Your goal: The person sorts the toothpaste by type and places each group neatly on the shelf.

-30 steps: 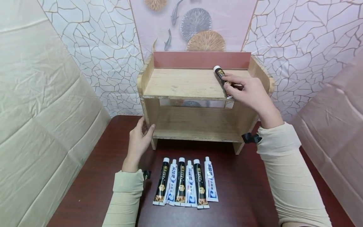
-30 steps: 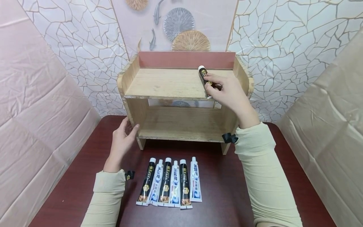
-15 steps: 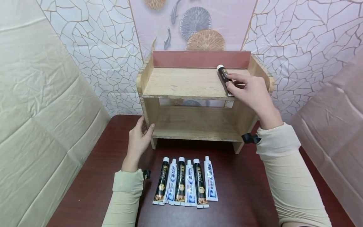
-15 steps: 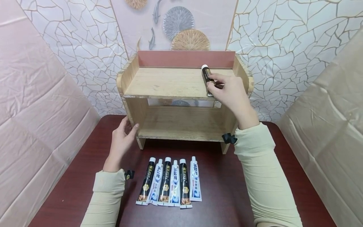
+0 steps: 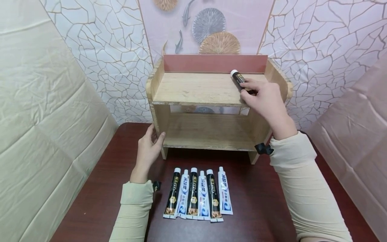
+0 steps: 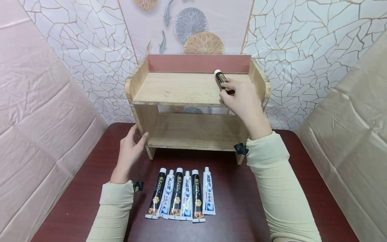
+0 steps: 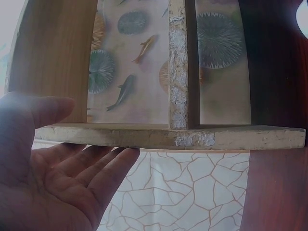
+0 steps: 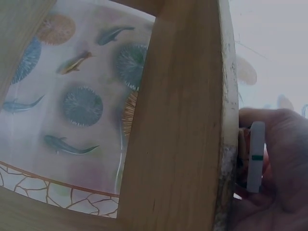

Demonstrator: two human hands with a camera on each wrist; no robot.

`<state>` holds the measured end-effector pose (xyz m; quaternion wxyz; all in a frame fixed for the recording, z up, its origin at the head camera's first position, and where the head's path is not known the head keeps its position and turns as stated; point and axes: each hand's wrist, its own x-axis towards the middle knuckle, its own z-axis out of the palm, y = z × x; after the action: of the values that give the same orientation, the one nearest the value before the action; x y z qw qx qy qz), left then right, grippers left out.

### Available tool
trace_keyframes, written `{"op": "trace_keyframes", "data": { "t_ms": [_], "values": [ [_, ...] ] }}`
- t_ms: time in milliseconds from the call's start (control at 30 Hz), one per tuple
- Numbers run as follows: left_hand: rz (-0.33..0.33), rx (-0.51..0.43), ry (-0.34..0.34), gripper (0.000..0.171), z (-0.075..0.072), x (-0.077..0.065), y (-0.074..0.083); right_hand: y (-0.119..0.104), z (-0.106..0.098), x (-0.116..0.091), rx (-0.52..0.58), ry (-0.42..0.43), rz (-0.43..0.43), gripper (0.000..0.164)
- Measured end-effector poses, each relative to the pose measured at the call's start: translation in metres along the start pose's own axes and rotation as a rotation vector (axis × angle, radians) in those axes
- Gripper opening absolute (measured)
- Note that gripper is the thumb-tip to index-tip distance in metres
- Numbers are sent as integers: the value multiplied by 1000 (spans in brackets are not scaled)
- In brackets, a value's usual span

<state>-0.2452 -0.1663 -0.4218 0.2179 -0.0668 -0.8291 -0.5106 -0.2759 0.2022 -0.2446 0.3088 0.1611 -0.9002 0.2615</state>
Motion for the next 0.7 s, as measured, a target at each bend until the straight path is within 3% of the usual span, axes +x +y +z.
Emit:
{"op": "trace_keyframes", "data": {
  "t_ms": [200,433,700],
  "values": [
    [-9,7,-6,52,0,-1,1,5,-2,-1,-36,68,69,31],
    [-4,-3,-4,52,0,0,2,8,-13,-1,7,-31,223,36],
    [-4,0,-6,52,0,0,1,7,-17,-4,64,-56,245,41]
  ]
}}
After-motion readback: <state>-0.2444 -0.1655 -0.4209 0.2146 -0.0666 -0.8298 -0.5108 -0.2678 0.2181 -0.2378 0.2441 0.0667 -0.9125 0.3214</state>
